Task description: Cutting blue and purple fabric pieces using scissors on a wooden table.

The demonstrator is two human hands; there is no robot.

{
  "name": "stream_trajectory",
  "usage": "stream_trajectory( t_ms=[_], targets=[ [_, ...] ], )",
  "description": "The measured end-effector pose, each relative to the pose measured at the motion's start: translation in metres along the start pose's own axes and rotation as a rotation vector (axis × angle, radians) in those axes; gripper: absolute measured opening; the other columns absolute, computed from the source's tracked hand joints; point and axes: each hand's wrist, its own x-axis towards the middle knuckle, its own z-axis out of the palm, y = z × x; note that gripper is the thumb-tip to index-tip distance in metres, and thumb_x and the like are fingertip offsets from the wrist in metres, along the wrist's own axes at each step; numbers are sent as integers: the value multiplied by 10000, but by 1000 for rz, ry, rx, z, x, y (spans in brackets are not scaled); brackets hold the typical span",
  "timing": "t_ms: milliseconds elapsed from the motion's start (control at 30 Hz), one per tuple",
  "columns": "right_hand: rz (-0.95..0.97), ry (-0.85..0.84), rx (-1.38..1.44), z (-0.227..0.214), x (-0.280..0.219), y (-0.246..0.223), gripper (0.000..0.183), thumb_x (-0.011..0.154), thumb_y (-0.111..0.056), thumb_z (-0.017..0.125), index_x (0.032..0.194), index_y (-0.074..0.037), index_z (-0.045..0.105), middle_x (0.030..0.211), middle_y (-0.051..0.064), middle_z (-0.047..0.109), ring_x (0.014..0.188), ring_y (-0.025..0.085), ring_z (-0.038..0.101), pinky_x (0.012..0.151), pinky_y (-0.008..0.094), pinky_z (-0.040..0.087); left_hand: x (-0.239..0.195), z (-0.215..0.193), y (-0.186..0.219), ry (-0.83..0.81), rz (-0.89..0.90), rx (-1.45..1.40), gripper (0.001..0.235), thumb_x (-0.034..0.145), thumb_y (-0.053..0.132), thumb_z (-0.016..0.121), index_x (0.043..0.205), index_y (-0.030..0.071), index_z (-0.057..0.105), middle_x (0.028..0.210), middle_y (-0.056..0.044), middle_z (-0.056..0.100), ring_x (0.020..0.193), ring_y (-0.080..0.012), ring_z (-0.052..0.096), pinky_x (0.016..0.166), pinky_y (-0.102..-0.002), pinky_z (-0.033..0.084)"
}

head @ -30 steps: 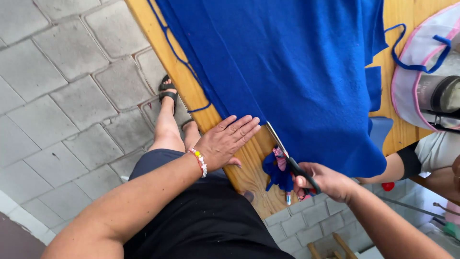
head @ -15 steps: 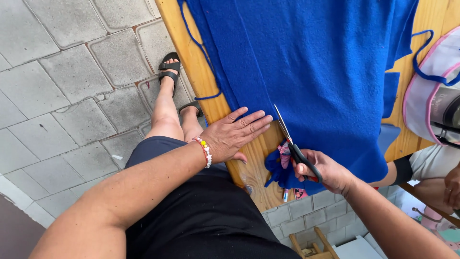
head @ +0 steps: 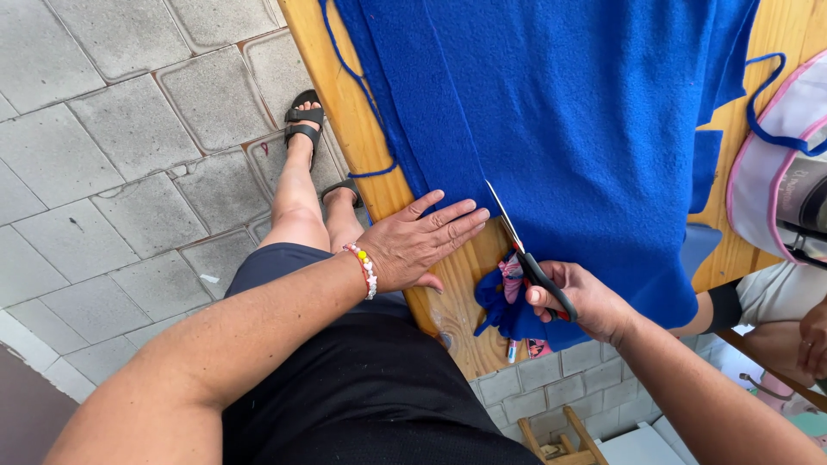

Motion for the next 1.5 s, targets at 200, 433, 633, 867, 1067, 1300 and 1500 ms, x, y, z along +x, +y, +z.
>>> stream_trajectory(
  t_ms=[200,433,633,867,1067,1300,1500],
  targets=[
    [-38,30,-29,10,-5,-9,355,886,-199,1066,881,33,798,631,189,773,546,268,746,586,321,528,0,1,0,19,3,2,1302,943,905,543,1891,40,320,2031,-126,218,1878,-299,189,1554,-614,50],
    [-7,6,6,18,1,-15,408,854,-252,1085,955,46,826,695,247,817,598,325,779,620,375,559,-2,3,0,32,13,5,1321,924,898,611,1892,47,319,2030,-122,215,1876,-305,192,1555,-618,58],
    [-39,-18,-9,17,12,-7,467,866,-346,1063,990,33,821,768,211,834,690,288,784,687,359,563,-3,2,0,42,22,19,1282,960,891,567,1896,51,318,2031,-117,220,1877,-300,197,1554,-614,61],
    [-78,29,-11,20,16,-4,393,917,-281,1046,909,40,819,676,221,800,557,269,738,577,348,532,-3,-1,0,40,18,23,1293,947,883,615,1893,51,324,2030,-116,219,1875,-299,198,1558,-605,67],
    [-96,-8,-39,15,30,0,442,884,-383,1044,925,-1,826,722,199,839,624,275,785,592,348,512,-3,1,0,31,19,18,1247,986,863,588,1899,58,318,2036,-108,201,1878,-295,187,1557,-604,57],
    [-138,8,-50,16,38,6,419,914,-319,1045,848,21,808,639,208,810,544,290,768,545,346,521,-3,-1,0,32,19,26,1249,973,853,635,1892,64,330,2035,-105,202,1878,-290,184,1561,-597,61],
    [-134,-14,-34,18,39,4,413,935,-329,1023,860,10,800,629,186,816,547,286,783,547,341,508,-4,3,1,52,18,20,1236,982,843,635,1889,57,338,2031,-118,216,1876,-299,204,1559,-593,70]
  ],
)
